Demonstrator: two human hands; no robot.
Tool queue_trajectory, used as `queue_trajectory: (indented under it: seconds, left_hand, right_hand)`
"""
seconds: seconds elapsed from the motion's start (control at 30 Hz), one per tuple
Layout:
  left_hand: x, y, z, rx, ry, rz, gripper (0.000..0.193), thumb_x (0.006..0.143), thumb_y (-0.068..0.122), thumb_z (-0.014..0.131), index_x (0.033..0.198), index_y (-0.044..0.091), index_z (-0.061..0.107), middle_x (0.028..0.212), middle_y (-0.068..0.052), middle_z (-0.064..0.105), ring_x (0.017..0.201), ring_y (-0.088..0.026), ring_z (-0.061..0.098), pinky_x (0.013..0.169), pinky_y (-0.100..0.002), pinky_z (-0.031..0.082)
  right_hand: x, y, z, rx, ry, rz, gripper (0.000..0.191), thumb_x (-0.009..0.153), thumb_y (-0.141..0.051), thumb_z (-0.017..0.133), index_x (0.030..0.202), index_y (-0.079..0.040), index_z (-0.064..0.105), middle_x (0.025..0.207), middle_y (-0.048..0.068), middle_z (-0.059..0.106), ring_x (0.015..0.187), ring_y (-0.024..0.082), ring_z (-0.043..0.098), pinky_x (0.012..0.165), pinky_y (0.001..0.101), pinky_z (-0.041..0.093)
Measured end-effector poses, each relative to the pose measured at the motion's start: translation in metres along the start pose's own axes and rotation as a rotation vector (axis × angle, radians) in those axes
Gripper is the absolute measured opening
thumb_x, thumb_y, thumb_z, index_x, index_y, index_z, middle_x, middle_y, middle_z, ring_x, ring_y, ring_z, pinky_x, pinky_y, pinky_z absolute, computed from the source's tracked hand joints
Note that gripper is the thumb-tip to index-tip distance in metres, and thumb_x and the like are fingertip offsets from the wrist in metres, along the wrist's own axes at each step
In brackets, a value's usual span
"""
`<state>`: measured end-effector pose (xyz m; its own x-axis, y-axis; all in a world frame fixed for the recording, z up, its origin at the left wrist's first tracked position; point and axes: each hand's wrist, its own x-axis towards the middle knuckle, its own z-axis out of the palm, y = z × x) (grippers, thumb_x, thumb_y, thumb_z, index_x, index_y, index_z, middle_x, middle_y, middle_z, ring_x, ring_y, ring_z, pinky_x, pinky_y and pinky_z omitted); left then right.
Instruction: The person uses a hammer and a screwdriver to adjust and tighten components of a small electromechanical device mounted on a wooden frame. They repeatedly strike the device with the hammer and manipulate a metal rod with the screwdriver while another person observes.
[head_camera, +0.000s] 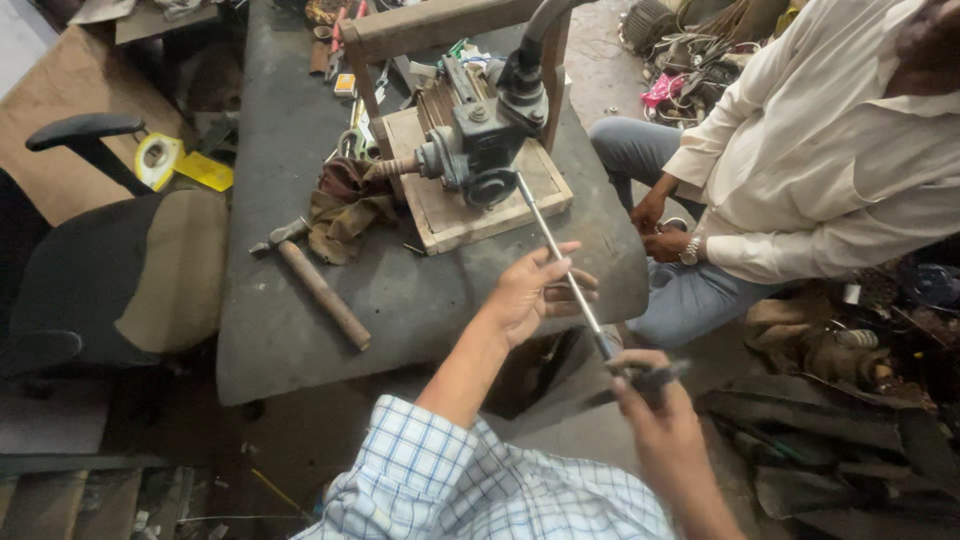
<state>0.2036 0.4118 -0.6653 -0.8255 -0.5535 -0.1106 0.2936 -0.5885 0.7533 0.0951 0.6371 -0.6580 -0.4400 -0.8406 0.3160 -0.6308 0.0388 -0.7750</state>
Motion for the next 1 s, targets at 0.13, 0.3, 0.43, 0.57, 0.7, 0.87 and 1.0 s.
queue_trajectory:
  seconds: [0.13,0.3,0.43,0.57,0.7,0.87,1.0]
  left_hand:
    - [0.009,-0.001,0.003,0.081,0.101,0.0,0.037,0.102,0.021,0.062,0.133,0.001,0.057,0.097,-0.02,0.071,0.088,-0.034,0.073,0.079,-0.05,0.062]
    - [0.018,-0.006,0.0,0.015,0.014,0.022,0.038,0.103,0.019,0.057,0.136,0.001,0.053,0.105,-0.021,0.072,0.095,-0.034,0.074,0.083,-0.049,0.063]
    - [0.017,-0.007,-0.004,-0.042,-0.066,0.031,0.045,0.103,0.018,0.053,0.145,0.006,0.045,0.117,-0.024,0.07,0.102,-0.034,0.072,0.087,-0.048,0.061]
    - [0.012,-0.006,-0.007,-0.108,-0.117,0.071,0.046,0.106,0.016,0.052,0.149,0.002,0.042,0.126,-0.027,0.066,0.112,-0.036,0.069,0.095,-0.05,0.06]
    - [0.01,-0.013,-0.006,-0.157,-0.087,0.063,0.044,0.104,0.013,0.052,0.146,0.003,0.044,0.123,-0.026,0.066,0.112,-0.036,0.069,0.095,-0.05,0.061]
    - [0.013,-0.017,0.0,-0.065,0.023,0.037,0.039,0.103,0.018,0.057,0.139,0.004,0.054,0.113,-0.021,0.071,0.102,-0.034,0.072,0.09,-0.047,0.061]
    - [0.017,-0.008,-0.002,0.016,0.096,0.032,0.037,0.101,0.026,0.062,0.132,0.004,0.061,0.105,-0.019,0.073,0.094,-0.03,0.074,0.083,-0.044,0.063]
  right_hand:
    - [-0.013,-0.005,-0.01,-0.371,0.046,-0.303,0.03,0.091,-0.031,0.065,0.113,-0.011,0.061,0.099,0.011,0.07,0.082,0.016,0.063,0.073,0.0344,0.054]
    - [-0.042,0.004,-0.003,0.372,-0.034,0.159,0.026,0.086,-0.03,0.07,0.102,-0.011,0.064,0.092,0.013,0.071,0.083,0.021,0.068,0.073,0.0348,0.057]
    - [-0.035,0.022,0.004,1.45,-0.315,0.692,0.047,0.1,-0.05,0.062,0.107,-0.004,0.059,0.095,0.019,0.07,0.084,0.027,0.067,0.074,0.0391,0.056]
    - [-0.033,0.025,0.003,1.432,-0.341,1.133,0.077,0.084,-0.066,0.054,0.113,0.005,0.062,0.096,0.017,0.071,0.081,0.024,0.067,0.071,0.0352,0.055]
    - [-0.033,0.014,0.005,1.568,-0.098,1.096,0.051,0.094,-0.049,0.059,0.114,-0.002,0.061,0.104,0.012,0.07,0.089,0.019,0.066,0.08,0.033,0.054]
    - [-0.012,0.007,0.004,0.433,0.134,0.333,0.025,0.095,-0.022,0.063,0.117,-0.013,0.057,0.112,0.006,0.064,0.103,0.018,0.062,0.091,0.0365,0.049]
    - [-0.009,-0.001,-0.008,-0.448,0.11,-0.337,0.031,0.092,-0.015,0.065,0.12,-0.013,0.053,0.121,0.008,0.058,0.113,0.021,0.056,0.099,0.0407,0.045]
